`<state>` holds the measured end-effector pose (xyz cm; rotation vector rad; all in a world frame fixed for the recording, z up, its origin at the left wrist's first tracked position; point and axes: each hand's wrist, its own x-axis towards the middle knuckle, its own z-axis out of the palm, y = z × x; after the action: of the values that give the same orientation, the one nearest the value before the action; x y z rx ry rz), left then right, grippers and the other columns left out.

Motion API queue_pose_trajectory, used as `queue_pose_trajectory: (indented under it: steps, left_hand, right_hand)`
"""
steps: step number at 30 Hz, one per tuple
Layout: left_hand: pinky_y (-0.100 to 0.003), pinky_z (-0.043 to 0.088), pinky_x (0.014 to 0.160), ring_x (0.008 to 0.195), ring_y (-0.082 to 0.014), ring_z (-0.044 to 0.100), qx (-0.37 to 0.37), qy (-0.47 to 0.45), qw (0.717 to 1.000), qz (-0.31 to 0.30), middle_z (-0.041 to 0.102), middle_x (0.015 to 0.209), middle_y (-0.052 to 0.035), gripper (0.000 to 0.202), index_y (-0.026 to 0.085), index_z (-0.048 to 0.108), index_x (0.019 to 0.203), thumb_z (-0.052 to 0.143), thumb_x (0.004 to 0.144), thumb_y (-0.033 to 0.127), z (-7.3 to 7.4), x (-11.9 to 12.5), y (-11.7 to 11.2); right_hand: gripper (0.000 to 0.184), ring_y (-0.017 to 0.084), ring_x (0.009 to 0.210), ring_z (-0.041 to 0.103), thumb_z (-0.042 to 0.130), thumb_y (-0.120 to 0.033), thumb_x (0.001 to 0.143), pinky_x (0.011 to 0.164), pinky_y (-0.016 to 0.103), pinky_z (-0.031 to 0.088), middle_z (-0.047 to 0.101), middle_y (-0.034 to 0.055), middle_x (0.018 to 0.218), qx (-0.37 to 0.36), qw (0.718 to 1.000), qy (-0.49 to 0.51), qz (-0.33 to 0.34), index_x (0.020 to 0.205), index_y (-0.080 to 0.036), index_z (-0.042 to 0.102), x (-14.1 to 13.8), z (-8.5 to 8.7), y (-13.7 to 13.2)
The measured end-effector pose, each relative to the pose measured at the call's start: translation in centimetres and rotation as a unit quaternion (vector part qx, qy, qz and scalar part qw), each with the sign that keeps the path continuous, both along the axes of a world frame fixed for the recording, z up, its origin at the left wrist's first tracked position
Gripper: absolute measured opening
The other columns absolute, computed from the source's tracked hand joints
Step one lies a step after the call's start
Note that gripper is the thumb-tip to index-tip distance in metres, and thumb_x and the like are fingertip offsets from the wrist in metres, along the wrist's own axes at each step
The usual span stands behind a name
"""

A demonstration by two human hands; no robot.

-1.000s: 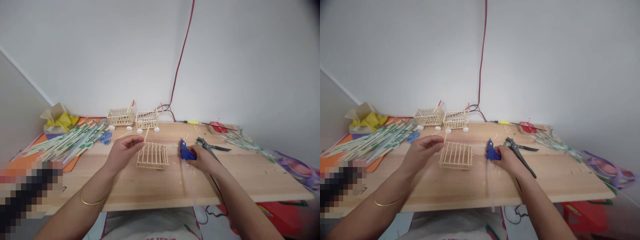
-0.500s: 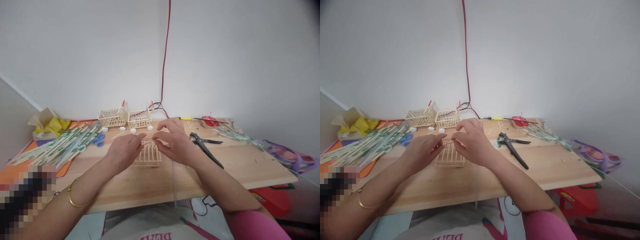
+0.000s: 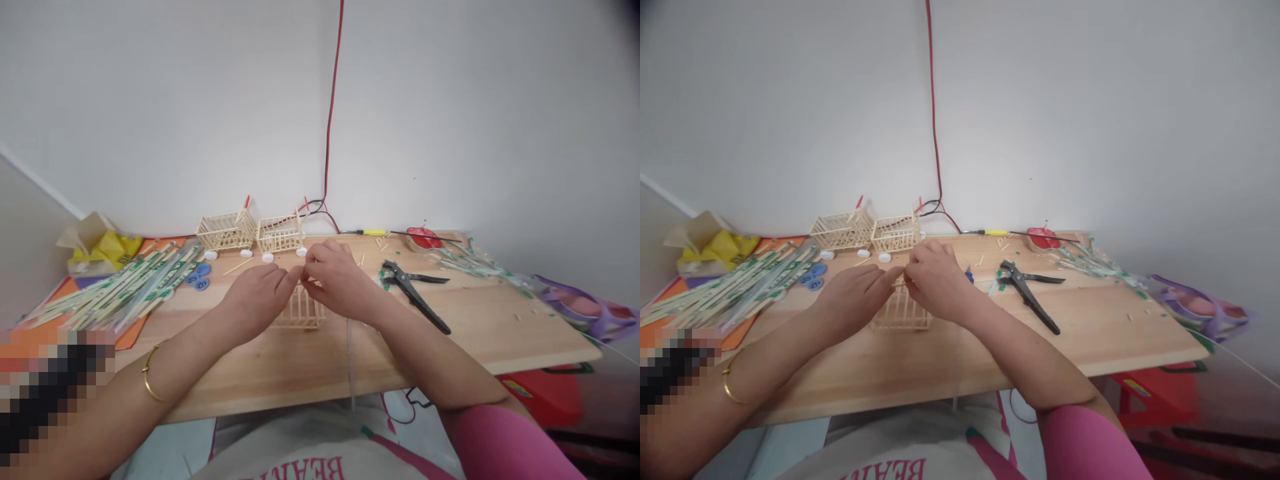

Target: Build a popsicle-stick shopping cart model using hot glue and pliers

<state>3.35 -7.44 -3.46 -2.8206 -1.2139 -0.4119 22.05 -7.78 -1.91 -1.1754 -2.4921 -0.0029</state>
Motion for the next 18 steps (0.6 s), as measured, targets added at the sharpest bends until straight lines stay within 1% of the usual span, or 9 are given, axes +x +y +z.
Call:
queue_pose_trajectory:
  steps: [3, 5, 7, 9, 11, 13, 15, 18]
  left_hand:
    - [-0.034, 0.04, 0.068, 0.072, -0.0245, 0.058, -0.027, -0.067, 0.997, -0.004, 0.062, 0.072, -0.0075, 0.026, 0.019, 0.062, 0.105, 0.052, 0.081, 0.015, 0.2, -0.2, 0.1]
    - [-0.034, 0.042, 0.073, 0.078, -0.0242, 0.059, -0.024, -0.138, 0.99, 0.002, 0.066, 0.083, -0.0089, 0.027, 0.02, 0.062, 0.108, 0.056, 0.082, 0.021, 0.4, -0.8, 0.2]
    - [-0.033, 0.043, 0.078, 0.085, -0.0226, 0.06, -0.003, -0.215, 0.976, 0.023, 0.066, 0.098, -0.0098, 0.027, 0.021, 0.061, 0.11, 0.055, 0.084, 0.025, 0.4, -1.7, 0.4]
    - [-0.032, 0.043, 0.081, 0.088, -0.0207, 0.059, 0.015, -0.283, 0.957, 0.058, 0.066, 0.101, -0.0086, 0.024, 0.021, 0.063, 0.107, 0.053, 0.086, 0.025, 0.0, -2.6, 0.5]
    - [-0.03, 0.043, 0.08, 0.087, -0.0195, 0.058, 0.006, -0.34, 0.936, 0.091, 0.067, 0.095, -0.0063, 0.018, 0.02, 0.067, 0.097, 0.054, 0.085, 0.026, -0.9, -3.2, 0.8]
    - [-0.027, 0.043, 0.075, 0.082, -0.0179, 0.058, -0.041, -0.389, 0.914, 0.11, 0.067, 0.088, -0.0041, 0.014, 0.02, 0.069, 0.088, 0.058, 0.083, 0.028, -2.2, -3.6, 1.2]
    - [-0.026, 0.043, 0.07, 0.076, -0.0161, 0.058, -0.109, -0.419, 0.893, 0.121, 0.067, 0.083, -0.0029, 0.014, 0.019, 0.069, 0.085, 0.061, 0.081, 0.03, -3.3, -3.7, 1.5]
    - [-0.026, 0.043, 0.068, 0.073, -0.0151, 0.057, -0.181, -0.422, 0.879, 0.128, 0.066, 0.08, -0.0025, 0.016, 0.018, 0.068, 0.084, 0.061, 0.08, 0.032, -4.2, -3.9, 1.7]
  right_hand:
    - [0.009, 0.02, 0.089, 0.044, 0.057, -0.015, 0.081, 0.078, 0.034, 0.029, 0.057, 0.0052, 0.087, -0.012, 1.0, 0.008, 0.002, 0.076, -0.016, 0.064, 0.1, -0.6, 0.5]
    - [0.009, 0.02, 0.091, 0.044, 0.057, -0.015, 0.081, 0.078, 0.034, 0.03, 0.057, 0.0052, 0.086, -0.023, 0.999, 0.033, -0.01, 0.076, -0.017, 0.064, 0.4, -1.1, 0.8]
    - [0.01, 0.02, 0.091, 0.045, 0.057, -0.016, 0.081, 0.079, 0.034, 0.031, 0.057, 0.0056, 0.088, -0.034, 0.997, 0.063, -0.032, 0.077, -0.017, 0.065, 0.8, -1.7, 1.0]
    - [0.009, 0.02, 0.09, 0.046, 0.058, -0.017, 0.082, 0.079, 0.034, 0.032, 0.057, 0.006, 0.089, -0.045, 0.994, 0.09, -0.05, 0.078, -0.017, 0.066, 1.1, -2.4, 1.2]
    - [0.008, 0.02, 0.09, 0.047, 0.059, -0.018, 0.081, 0.08, 0.034, 0.033, 0.057, 0.0057, 0.09, -0.055, 0.991, 0.109, -0.054, 0.078, -0.018, 0.066, 1.3, -3.0, 1.3]
    - [0.008, 0.02, 0.09, 0.047, 0.06, -0.019, 0.081, 0.08, 0.034, 0.033, 0.058, 0.0053, 0.091, -0.063, 0.99, 0.117, -0.051, 0.077, -0.018, 0.066, 1.2, -3.6, 1.4]
    - [0.007, 0.02, 0.09, 0.047, 0.061, -0.019, 0.081, 0.081, 0.035, 0.033, 0.058, 0.005, 0.091, -0.067, 0.989, 0.12, -0.048, 0.076, -0.019, 0.067, 1.0, -4.0, 1.4]
    - [0.006, 0.021, 0.09, 0.048, 0.062, -0.019, 0.08, 0.082, 0.035, 0.034, 0.059, 0.0049, 0.089, -0.068, 0.989, 0.126, -0.044, 0.076, -0.02, 0.067, 0.8, -4.5, 1.4]
